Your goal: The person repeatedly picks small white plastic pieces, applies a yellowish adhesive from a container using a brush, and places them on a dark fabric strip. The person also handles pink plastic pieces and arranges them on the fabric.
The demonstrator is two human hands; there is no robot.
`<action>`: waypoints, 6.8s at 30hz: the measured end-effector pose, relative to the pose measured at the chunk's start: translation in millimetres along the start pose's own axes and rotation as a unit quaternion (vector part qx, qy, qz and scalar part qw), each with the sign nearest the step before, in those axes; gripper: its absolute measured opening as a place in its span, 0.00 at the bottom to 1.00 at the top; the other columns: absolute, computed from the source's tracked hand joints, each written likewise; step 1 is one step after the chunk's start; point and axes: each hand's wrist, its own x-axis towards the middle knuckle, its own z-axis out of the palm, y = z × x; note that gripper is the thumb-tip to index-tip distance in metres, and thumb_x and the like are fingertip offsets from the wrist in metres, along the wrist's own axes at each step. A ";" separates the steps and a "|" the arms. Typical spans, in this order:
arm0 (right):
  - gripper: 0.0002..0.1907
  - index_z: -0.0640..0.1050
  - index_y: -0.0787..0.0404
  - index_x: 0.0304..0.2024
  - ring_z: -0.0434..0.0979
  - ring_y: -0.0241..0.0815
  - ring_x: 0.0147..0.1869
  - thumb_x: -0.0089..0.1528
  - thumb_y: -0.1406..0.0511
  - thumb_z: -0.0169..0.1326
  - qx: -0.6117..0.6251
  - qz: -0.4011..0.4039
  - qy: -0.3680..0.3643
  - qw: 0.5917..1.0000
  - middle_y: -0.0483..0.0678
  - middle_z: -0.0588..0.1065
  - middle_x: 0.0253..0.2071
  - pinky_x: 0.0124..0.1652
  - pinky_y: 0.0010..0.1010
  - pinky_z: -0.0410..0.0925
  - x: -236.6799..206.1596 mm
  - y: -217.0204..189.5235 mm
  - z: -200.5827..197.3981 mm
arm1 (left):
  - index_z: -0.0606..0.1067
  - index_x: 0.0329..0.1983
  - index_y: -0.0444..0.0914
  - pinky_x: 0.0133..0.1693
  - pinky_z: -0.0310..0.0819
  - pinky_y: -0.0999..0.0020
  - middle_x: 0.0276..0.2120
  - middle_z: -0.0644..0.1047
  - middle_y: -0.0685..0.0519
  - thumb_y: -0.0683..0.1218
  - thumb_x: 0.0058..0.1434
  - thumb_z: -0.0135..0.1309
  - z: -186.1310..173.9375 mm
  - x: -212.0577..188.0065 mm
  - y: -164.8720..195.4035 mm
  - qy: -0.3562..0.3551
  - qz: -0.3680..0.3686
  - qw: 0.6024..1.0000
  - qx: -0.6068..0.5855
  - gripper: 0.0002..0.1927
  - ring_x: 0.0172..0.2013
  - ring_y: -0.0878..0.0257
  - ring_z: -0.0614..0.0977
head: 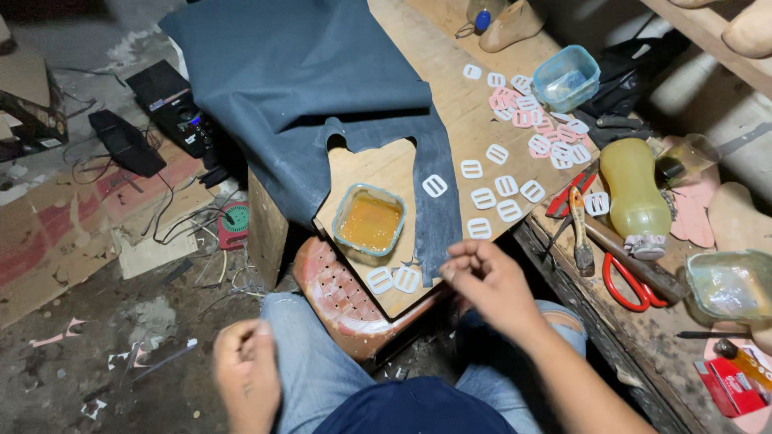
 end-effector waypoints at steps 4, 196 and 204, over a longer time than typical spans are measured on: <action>0.15 0.75 0.70 0.49 0.79 0.36 0.47 0.61 0.71 0.59 0.073 -0.046 -0.111 0.990 0.48 0.81 0.42 0.48 0.29 0.73 -56.6 15.2 42.8 | 0.65 0.71 0.47 0.41 0.80 0.70 0.43 0.81 0.48 0.38 0.60 0.62 32.1 -34.7 42.4 -0.359 -0.185 0.874 -0.269 0.36 0.39 0.66 0.82; 0.15 0.79 0.67 0.25 0.69 0.30 0.20 0.60 0.61 0.61 -0.078 0.053 0.186 0.978 0.42 0.72 0.17 0.22 0.27 0.64 19.1 14.7 21.5 | 0.78 0.47 0.36 0.55 0.60 0.54 0.51 0.79 0.50 0.42 0.57 0.56 140.5 -3.6 62.5 -0.259 0.355 0.893 0.094 0.15 0.57 0.53 0.75; 0.14 0.80 0.67 0.26 0.69 0.30 0.20 0.60 0.61 0.62 -0.104 0.061 0.186 0.975 0.42 0.71 0.17 0.23 0.27 0.64 20.1 22.0 19.5 | 0.75 0.51 0.37 0.55 0.61 0.53 0.50 0.79 0.51 0.40 0.55 0.56 142.3 -2.7 58.6 -0.272 0.333 0.898 0.091 0.19 0.57 0.53 0.75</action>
